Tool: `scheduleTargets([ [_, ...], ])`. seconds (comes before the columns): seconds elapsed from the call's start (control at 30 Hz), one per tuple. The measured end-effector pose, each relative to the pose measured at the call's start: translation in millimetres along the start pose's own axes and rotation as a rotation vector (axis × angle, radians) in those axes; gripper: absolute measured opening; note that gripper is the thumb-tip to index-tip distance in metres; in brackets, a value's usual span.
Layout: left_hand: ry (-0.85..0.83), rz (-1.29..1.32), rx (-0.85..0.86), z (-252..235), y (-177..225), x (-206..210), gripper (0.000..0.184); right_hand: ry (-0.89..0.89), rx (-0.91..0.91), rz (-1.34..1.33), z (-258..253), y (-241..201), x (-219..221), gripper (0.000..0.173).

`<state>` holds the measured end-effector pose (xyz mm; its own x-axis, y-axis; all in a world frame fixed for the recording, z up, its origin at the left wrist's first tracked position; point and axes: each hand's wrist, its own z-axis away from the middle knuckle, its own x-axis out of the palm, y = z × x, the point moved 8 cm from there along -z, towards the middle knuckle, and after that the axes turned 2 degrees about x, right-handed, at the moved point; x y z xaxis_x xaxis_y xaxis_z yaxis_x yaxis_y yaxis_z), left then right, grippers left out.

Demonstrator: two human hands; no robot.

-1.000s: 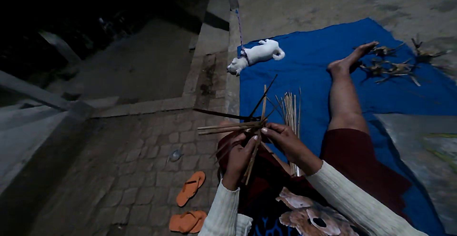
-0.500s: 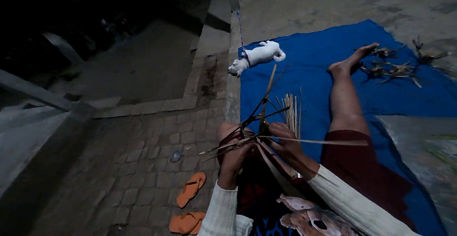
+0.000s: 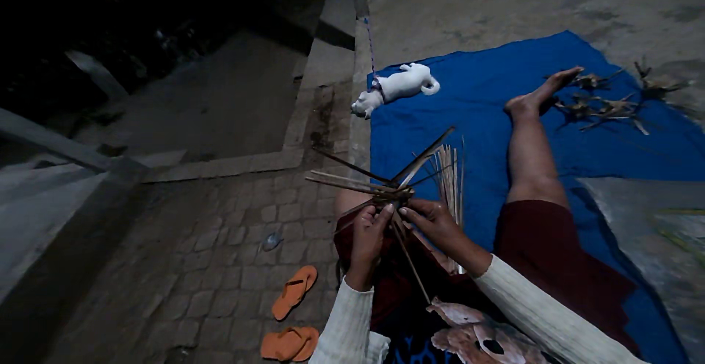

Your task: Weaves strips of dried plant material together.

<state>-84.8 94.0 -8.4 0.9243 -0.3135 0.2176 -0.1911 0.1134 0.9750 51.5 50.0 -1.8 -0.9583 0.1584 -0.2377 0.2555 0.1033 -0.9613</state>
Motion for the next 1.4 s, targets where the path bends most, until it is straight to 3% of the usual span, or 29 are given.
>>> scheduleTargets([
  [0.13,0.02,-0.029,-0.007,2.6,-0.4,1.5,0.009,-0.063,0.03,-0.212,1.7,-4.2,5.0,0.021],
  [0.27,-0.082,0.003,-0.026,4.5,-0.5,1.5,0.011,-0.029,0.078,-0.274,1.0,-2.8,-0.4,0.013],
  [0.53,-0.017,-0.3,0.305,1.8,16.2,-7.1,0.007,-0.074,0.221,-0.563,-0.1,2.2,2.4,0.005],
  [0.67,-0.147,-0.109,0.127,7.9,7.9,5.7,0.018,-0.027,0.12,-0.299,-1.4,0.2,-2.0,0.012],
  [0.77,-0.19,-0.02,0.063,9.8,5.9,9.5,0.025,-0.088,0.108,-0.179,-2.1,-1.1,-0.5,0.019],
  [0.87,-0.167,-0.033,0.075,8.9,4.5,6.8,0.02,-0.157,0.179,-0.175,-0.6,1.9,4.2,0.02],
  [1.07,-0.216,-0.098,0.061,8.5,-0.7,9.1,0.007,-0.068,0.219,-0.257,0.1,0.0,-1.0,0.017],
  [1.3,-0.189,-0.11,0.087,8.3,0.1,9.6,0.018,-0.069,0.241,-0.355,4.5,-1.8,6.0,0.014],
  [1.4,-0.169,-0.066,0.02,8.8,-4.9,8.4,0.019,-0.079,0.216,-0.317,3.4,-0.4,5.0,0.014],
])
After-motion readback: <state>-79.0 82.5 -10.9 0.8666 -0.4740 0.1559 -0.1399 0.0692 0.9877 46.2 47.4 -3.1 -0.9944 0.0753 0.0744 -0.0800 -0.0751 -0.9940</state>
